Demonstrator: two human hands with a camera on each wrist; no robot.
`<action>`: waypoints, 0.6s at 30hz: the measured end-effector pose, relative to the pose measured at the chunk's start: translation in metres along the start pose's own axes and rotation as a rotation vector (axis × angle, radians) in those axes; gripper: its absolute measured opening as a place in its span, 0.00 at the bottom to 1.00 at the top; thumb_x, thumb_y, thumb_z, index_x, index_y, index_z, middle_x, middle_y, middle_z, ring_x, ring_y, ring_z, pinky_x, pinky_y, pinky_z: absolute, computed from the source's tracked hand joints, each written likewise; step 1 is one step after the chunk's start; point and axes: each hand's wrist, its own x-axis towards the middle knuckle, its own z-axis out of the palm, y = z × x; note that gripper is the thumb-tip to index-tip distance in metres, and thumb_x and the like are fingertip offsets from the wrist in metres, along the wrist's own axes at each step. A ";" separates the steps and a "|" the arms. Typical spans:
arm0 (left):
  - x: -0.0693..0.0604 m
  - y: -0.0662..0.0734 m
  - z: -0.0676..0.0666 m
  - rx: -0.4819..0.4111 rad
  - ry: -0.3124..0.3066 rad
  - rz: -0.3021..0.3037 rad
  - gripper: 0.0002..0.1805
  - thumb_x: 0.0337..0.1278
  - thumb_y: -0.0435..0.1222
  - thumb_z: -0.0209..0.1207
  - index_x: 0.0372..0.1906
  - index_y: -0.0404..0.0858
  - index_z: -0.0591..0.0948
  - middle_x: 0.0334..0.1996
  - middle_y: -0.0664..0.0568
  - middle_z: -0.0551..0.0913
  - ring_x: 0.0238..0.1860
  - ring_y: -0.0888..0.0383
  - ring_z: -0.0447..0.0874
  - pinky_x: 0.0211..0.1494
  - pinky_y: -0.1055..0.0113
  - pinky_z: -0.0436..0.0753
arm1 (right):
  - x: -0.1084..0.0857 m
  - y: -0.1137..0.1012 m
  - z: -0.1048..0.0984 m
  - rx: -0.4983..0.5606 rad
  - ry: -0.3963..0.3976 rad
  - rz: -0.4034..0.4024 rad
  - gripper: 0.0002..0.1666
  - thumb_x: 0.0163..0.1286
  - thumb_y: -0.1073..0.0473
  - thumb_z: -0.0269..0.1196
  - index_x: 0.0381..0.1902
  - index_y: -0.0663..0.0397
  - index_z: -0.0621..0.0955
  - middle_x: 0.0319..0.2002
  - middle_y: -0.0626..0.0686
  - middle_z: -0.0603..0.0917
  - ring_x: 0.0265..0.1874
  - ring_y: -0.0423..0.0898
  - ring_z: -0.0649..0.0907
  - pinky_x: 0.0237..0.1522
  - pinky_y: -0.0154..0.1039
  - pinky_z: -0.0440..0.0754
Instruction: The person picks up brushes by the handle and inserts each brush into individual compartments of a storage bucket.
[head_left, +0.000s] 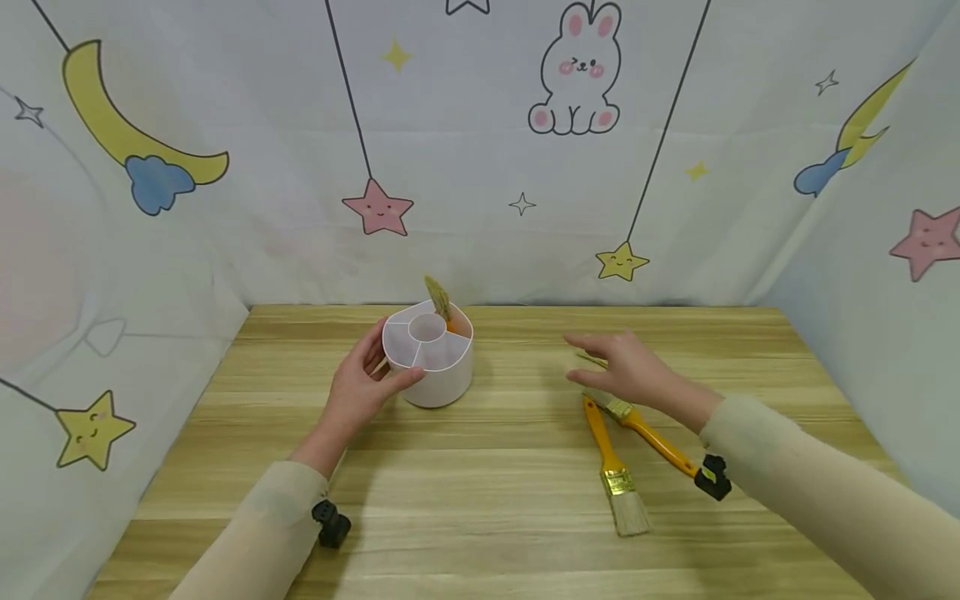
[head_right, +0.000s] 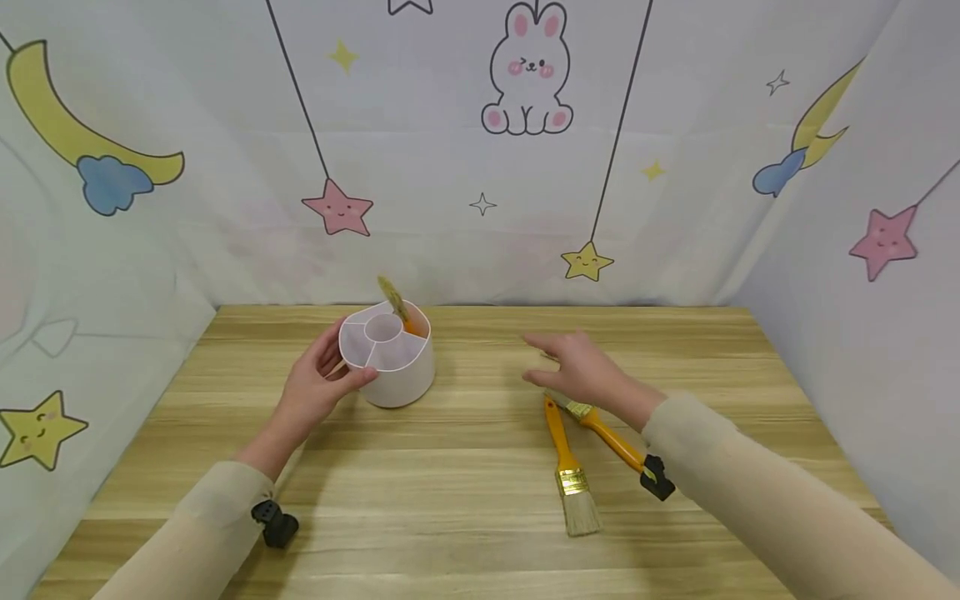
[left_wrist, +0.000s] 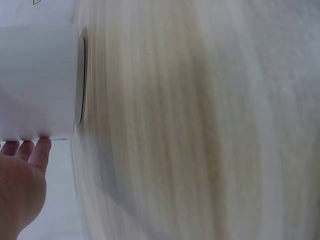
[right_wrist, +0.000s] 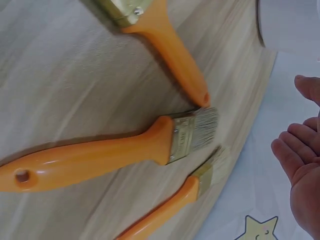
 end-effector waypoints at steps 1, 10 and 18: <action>0.000 0.001 0.000 0.000 0.001 -0.002 0.54 0.60 0.37 0.78 0.86 0.44 0.60 0.82 0.47 0.65 0.82 0.49 0.63 0.82 0.51 0.69 | -0.002 0.002 0.001 -0.017 -0.003 0.003 0.38 0.77 0.53 0.70 0.77 0.63 0.73 0.70 0.66 0.78 0.59 0.64 0.87 0.63 0.62 0.84; -0.001 0.003 0.002 -0.002 0.009 -0.007 0.53 0.61 0.35 0.77 0.86 0.43 0.60 0.82 0.47 0.65 0.82 0.49 0.63 0.82 0.51 0.68 | -0.020 0.014 0.008 -0.125 -0.090 -0.056 0.41 0.74 0.55 0.73 0.78 0.64 0.72 0.52 0.64 0.89 0.35 0.51 0.88 0.49 0.54 0.89; 0.000 0.004 0.003 0.001 0.009 0.006 0.52 0.61 0.34 0.77 0.85 0.43 0.61 0.81 0.47 0.66 0.81 0.50 0.64 0.82 0.51 0.69 | -0.033 0.024 0.012 -0.180 -0.152 -0.079 0.43 0.73 0.54 0.74 0.78 0.66 0.71 0.74 0.65 0.76 0.60 0.60 0.86 0.62 0.59 0.85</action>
